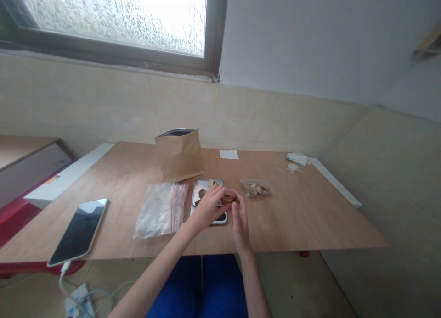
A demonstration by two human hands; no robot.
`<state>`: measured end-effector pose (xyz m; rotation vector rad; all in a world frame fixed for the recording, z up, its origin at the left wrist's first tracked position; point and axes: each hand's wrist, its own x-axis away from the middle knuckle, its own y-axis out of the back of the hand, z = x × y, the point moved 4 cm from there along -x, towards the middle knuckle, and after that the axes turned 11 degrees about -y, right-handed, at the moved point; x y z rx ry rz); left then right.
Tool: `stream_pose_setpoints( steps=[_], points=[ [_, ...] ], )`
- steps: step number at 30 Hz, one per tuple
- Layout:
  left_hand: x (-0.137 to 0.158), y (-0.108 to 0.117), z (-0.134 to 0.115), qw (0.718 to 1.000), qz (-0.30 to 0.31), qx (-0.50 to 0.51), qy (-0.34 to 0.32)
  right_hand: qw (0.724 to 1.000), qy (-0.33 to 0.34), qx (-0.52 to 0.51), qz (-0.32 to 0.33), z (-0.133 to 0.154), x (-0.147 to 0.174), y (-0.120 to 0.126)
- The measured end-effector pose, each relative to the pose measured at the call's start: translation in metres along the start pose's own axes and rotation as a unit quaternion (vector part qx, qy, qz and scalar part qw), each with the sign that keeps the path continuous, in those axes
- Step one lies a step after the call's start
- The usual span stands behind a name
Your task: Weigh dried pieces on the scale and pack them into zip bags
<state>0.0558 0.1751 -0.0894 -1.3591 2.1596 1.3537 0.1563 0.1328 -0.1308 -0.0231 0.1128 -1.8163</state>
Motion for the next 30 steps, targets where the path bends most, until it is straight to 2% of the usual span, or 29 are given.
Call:
stream_pose_setpoints(
  steps=[3,6,8,9,13,15,17,20,23,26,30],
  points=[
    [0.005,-0.008,-0.003,0.999,0.008,0.02,-0.033,0.998,-0.028,-0.048,0.007,-0.002,-0.006,-0.001],
    [0.005,0.004,0.005,0.999,0.011,-0.017,-0.037,0.997,-0.054,-0.046,-0.024,-0.022,-0.016,0.015],
    [-0.001,0.028,0.009,0.996,-0.024,-0.08,-0.029,0.997,-0.053,-0.007,-0.065,-0.039,-0.023,0.032],
    [-0.006,0.045,0.011,0.991,-0.062,-0.119,-0.018,0.995,-0.045,0.024,-0.084,-0.047,-0.026,0.04],
    [-0.03,0.12,0.018,0.935,-0.237,-0.26,0.035,0.982,0.008,0.164,-0.094,-0.071,-0.034,0.061],
    [-0.042,0.147,0.027,0.909,-0.275,-0.303,0.076,0.972,0.029,0.22,-0.079,-0.077,-0.034,0.063],
    [-0.05,0.164,0.043,0.89,-0.29,-0.328,0.127,0.962,0.048,0.261,-0.069,-0.08,-0.033,0.062],
    [-0.052,0.17,0.071,0.893,-0.237,-0.325,0.202,0.946,0.069,0.307,-0.076,-0.08,-0.031,0.062],
    [-0.045,0.162,0.085,0.902,-0.185,-0.317,0.225,0.925,0.095,0.353,-0.104,-0.079,-0.03,0.068],
    [-0.031,0.155,0.078,0.891,-0.221,-0.336,0.21,0.903,0.114,0.392,-0.137,-0.076,-0.028,0.073],
    [-0.012,0.142,0.05,0.871,-0.273,-0.368,0.176,0.884,0.122,0.414,-0.183,-0.059,-0.023,0.067]
  ],
)
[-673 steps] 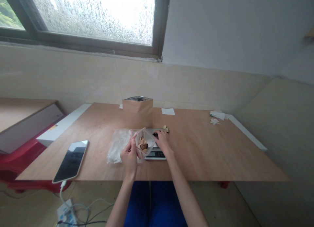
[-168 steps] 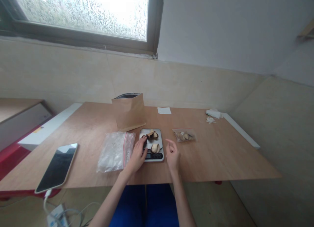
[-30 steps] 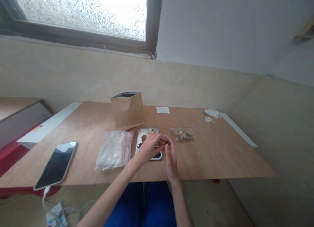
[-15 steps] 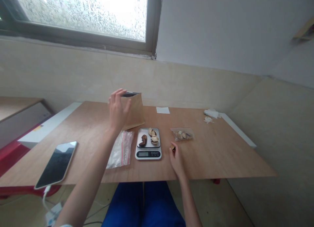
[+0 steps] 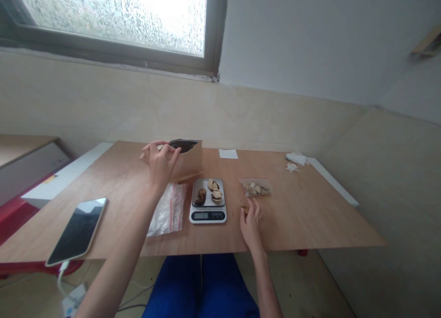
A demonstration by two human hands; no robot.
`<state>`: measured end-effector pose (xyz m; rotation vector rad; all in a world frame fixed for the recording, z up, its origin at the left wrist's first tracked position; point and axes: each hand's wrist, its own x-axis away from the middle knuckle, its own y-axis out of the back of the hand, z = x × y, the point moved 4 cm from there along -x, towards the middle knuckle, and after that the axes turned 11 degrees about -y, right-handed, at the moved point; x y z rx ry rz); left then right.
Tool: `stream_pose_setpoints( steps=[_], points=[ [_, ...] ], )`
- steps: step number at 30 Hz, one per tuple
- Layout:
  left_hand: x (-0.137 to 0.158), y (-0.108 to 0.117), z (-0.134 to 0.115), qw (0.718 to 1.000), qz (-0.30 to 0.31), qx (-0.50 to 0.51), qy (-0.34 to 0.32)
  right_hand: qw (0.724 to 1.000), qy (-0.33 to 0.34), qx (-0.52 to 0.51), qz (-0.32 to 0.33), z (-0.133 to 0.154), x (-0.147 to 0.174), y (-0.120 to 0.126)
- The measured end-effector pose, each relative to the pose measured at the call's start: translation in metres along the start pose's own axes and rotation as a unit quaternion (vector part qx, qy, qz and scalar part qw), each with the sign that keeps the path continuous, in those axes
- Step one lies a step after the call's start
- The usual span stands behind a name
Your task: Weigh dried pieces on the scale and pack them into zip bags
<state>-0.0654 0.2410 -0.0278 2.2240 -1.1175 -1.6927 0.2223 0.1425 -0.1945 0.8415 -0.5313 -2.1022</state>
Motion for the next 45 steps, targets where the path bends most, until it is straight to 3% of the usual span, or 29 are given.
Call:
stream_pose_setpoints(
  steps=[3,6,8,11,13,18,22,30,40,45],
  points=[
    [0.024,0.012,-0.015,1.0,0.009,0.006,-0.014,0.999,0.02,-0.047,0.014,0.038,0.003,0.011],
    [0.051,0.02,-0.024,0.998,0.033,0.044,-0.005,0.985,0.067,-0.134,0.085,0.091,0.01,0.023],
    [0.067,0.025,-0.024,0.993,0.042,0.106,0.038,0.968,0.112,-0.183,0.133,0.127,0.016,0.029],
    [0.087,0.026,-0.019,0.98,0.098,0.143,0.099,0.939,0.186,-0.189,0.22,0.168,0.024,0.028],
    [0.094,0.026,-0.016,0.975,0.128,0.15,0.105,0.931,0.226,-0.144,0.248,0.184,0.027,0.021],
    [0.097,0.028,-0.012,0.968,0.122,0.191,0.109,0.943,0.228,0.064,0.235,0.193,0.024,-0.009],
    [0.097,0.028,-0.017,0.966,0.116,0.205,0.106,0.94,0.188,0.142,0.246,0.194,0.017,-0.031],
    [0.101,0.022,-0.016,0.963,0.109,0.217,0.117,0.931,0.188,0.154,0.274,0.193,0.009,-0.056],
    [0.1,0.022,-0.015,0.966,0.096,0.213,0.111,0.892,0.171,0.21,0.363,0.2,0.004,-0.06],
    [0.099,0.022,-0.015,0.965,0.093,0.213,0.118,0.888,0.193,0.231,0.348,0.206,0.003,-0.063]
  ],
)
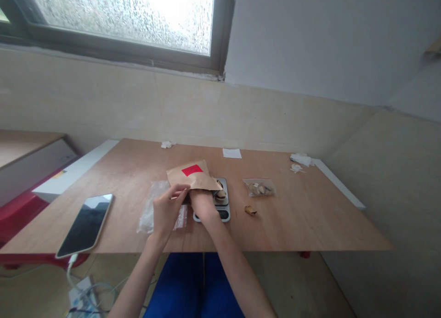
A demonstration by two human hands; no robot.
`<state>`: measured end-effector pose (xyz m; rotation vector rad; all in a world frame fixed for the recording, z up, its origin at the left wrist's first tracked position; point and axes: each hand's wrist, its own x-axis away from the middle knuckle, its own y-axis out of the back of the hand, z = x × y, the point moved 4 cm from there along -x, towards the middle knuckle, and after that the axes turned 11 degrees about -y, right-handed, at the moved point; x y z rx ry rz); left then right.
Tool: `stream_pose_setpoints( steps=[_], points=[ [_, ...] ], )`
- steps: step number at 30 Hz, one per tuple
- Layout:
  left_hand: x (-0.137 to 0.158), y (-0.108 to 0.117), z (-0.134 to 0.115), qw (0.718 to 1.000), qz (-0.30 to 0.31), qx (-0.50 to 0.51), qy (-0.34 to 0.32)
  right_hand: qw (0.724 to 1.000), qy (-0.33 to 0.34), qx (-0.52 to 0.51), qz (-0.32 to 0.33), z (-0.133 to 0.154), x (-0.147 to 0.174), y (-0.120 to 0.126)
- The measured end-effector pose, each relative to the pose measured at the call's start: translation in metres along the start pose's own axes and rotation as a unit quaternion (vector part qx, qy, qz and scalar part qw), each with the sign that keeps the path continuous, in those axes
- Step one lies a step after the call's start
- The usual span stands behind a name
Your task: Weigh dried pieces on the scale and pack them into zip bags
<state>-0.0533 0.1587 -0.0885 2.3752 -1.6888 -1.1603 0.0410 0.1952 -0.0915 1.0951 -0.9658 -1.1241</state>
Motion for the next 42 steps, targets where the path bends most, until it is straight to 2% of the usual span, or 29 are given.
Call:
stream_pose_setpoints(
  steps=[6,12,23,29,36,42],
  points=[
    [-0.003,0.001,0.002,1.0,-0.001,-0.003,0.007,0.999,0.027,-0.017,0.002,-0.004,0.003,-0.006],
    [-0.006,0.0,-0.001,1.0,0.0,0.0,-0.001,0.997,-0.037,-0.05,-0.052,-0.013,0.003,-0.015],
    [0.0,-0.007,0.0,1.0,0.003,0.0,-0.012,0.989,-0.087,-0.094,-0.071,-0.016,-0.024,-0.033],
    [0.001,-0.009,0.001,1.0,-0.002,0.009,-0.011,0.981,-0.106,-0.137,-0.091,-0.016,-0.03,-0.035],
    [0.0,-0.008,0.003,1.0,0.002,-0.005,-0.011,0.954,-0.062,-0.255,-0.145,-0.023,-0.005,-0.022],
    [-0.002,-0.008,0.003,1.0,0.014,0.001,-0.001,0.923,-0.107,-0.344,-0.133,-0.029,0.018,-0.022]
  ],
)
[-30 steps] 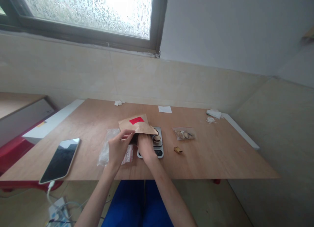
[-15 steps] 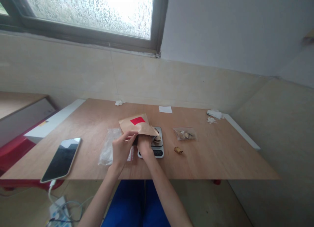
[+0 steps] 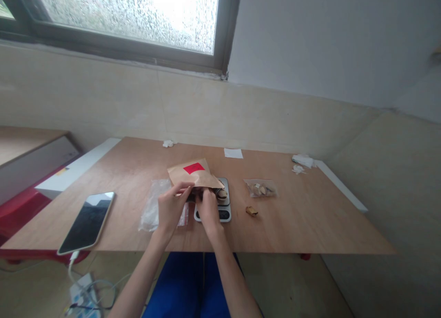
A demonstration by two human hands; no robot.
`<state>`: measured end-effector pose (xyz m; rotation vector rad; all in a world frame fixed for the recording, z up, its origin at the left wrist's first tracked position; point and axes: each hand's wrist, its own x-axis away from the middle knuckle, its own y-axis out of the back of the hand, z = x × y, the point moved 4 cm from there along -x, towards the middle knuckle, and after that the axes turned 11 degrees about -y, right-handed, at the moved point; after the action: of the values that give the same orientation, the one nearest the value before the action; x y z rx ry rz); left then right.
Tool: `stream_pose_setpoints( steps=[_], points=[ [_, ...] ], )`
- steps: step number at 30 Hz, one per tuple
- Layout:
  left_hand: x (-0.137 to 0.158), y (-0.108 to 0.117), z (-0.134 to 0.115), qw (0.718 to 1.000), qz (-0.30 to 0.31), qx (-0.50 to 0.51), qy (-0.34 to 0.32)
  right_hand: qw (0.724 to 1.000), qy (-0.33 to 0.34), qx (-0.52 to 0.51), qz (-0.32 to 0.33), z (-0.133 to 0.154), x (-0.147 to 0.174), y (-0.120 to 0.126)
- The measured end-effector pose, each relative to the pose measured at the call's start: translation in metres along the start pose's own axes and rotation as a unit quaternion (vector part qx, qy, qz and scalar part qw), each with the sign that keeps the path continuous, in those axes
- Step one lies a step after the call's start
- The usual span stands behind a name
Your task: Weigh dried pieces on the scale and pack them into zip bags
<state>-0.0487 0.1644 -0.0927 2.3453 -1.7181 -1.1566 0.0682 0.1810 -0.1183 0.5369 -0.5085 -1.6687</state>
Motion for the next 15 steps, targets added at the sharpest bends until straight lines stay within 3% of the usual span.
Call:
stream_pose_setpoints(
  steps=[9,15],
  points=[
    [-0.003,0.001,0.0,1.0,0.002,-0.023,-0.008,0.983,0.063,-0.152,-0.083,-0.004,0.025,0.02],
    [-0.014,0.003,0.0,0.999,-0.002,-0.053,-0.011,0.953,0.013,-0.276,-0.122,-0.02,0.031,0.036]
  ],
)
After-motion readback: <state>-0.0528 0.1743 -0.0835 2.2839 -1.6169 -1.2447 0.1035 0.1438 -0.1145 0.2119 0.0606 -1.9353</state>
